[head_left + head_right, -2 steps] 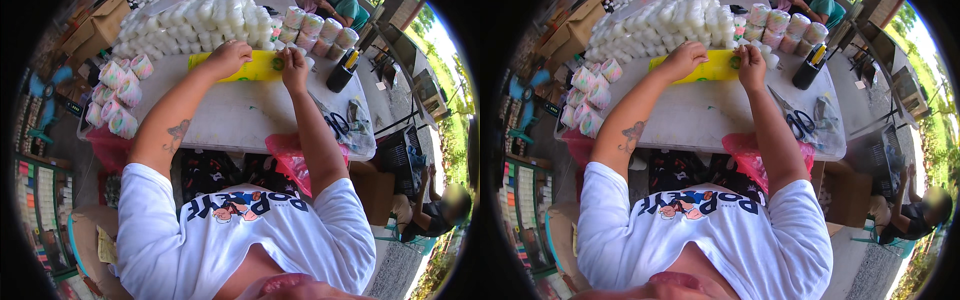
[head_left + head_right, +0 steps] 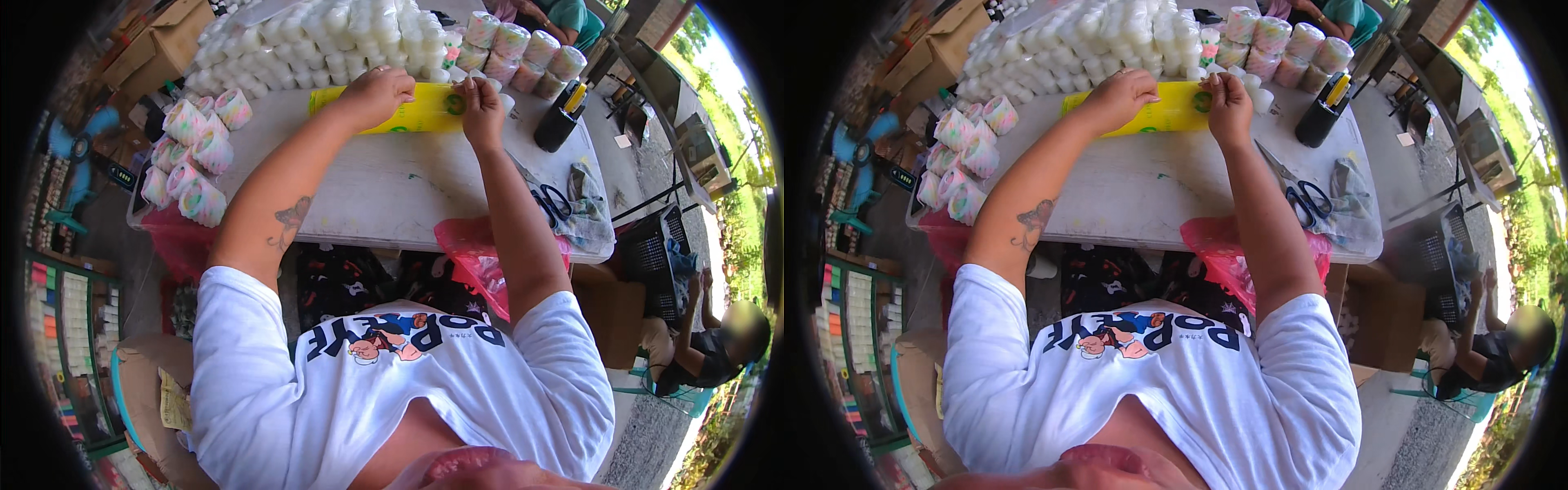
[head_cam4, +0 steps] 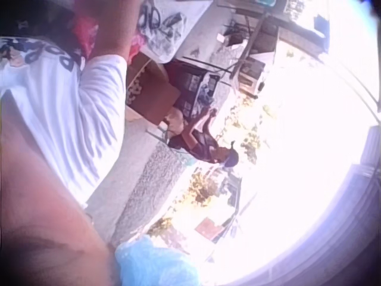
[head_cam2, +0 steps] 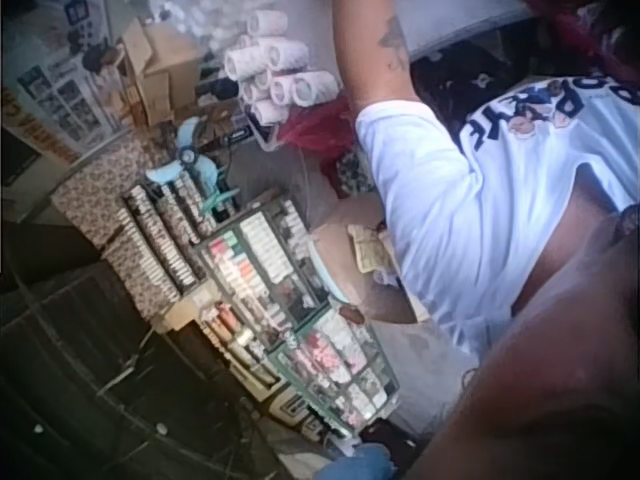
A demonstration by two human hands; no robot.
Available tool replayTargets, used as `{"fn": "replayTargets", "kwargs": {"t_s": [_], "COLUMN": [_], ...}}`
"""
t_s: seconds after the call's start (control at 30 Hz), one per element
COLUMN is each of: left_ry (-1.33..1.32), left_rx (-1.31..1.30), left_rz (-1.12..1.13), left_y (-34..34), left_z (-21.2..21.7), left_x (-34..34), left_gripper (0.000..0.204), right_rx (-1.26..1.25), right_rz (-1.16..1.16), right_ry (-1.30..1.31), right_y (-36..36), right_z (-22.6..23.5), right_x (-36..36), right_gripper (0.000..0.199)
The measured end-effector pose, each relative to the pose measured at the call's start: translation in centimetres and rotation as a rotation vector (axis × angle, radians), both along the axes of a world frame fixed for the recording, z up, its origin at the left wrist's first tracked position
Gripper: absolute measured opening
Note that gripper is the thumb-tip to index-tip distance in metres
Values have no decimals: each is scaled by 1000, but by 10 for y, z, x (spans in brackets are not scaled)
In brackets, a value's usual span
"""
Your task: The person wraps small cylindrical candles in clear plastic bags, ties the bags with string, and trims the excess string with scissors. They repeat this process for multiple candles, placing the finished items on the table.
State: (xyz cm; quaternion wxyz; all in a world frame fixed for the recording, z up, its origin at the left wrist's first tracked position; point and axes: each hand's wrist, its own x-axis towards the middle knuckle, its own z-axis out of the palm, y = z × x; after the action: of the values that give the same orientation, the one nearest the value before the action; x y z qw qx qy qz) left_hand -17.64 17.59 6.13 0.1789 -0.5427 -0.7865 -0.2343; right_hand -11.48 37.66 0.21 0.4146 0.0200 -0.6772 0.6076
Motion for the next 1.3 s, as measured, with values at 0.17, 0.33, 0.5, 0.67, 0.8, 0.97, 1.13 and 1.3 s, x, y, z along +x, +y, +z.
{"fn": "replayTargets", "kwargs": {"t_s": [0.17,0.33,0.5,0.67,0.8,0.97,1.13,1.3], "left_ry": [-129,-372,-219,-542,-412,-270,-554,-584], "left_rx": [-218,-243,-373,-372,-349,-512,-373,-347], "left_rz": [174,158,186,285,191,179,243,218], "left_y": [-6,-11,-28,-24,-35,-51,-54,-61], "left_z": [27,43,34,61,55,50,62,60], "left_x": [10,0,-30,-6,-17,-35,-20,-31], "left_gripper": [21,18,12,14,14,12,14,16], "right_rx": [75,24,106,67,80,153,89,76], "right_rz": [-2,-13,-60,-68,-105,-147,-112,-124], "right_ry": [-178,-250,-245,-226,-276,-253,-280,-266], "right_y": [10,5,2,7,-5,-3,-2,-2], "right_z": [14,19,16,11,21,21,20,18], "right_x": [-12,-23,-29,-34,-26,-27,-25,-29], "right_gripper": [20,22,23,23,24,24,25,24]}}
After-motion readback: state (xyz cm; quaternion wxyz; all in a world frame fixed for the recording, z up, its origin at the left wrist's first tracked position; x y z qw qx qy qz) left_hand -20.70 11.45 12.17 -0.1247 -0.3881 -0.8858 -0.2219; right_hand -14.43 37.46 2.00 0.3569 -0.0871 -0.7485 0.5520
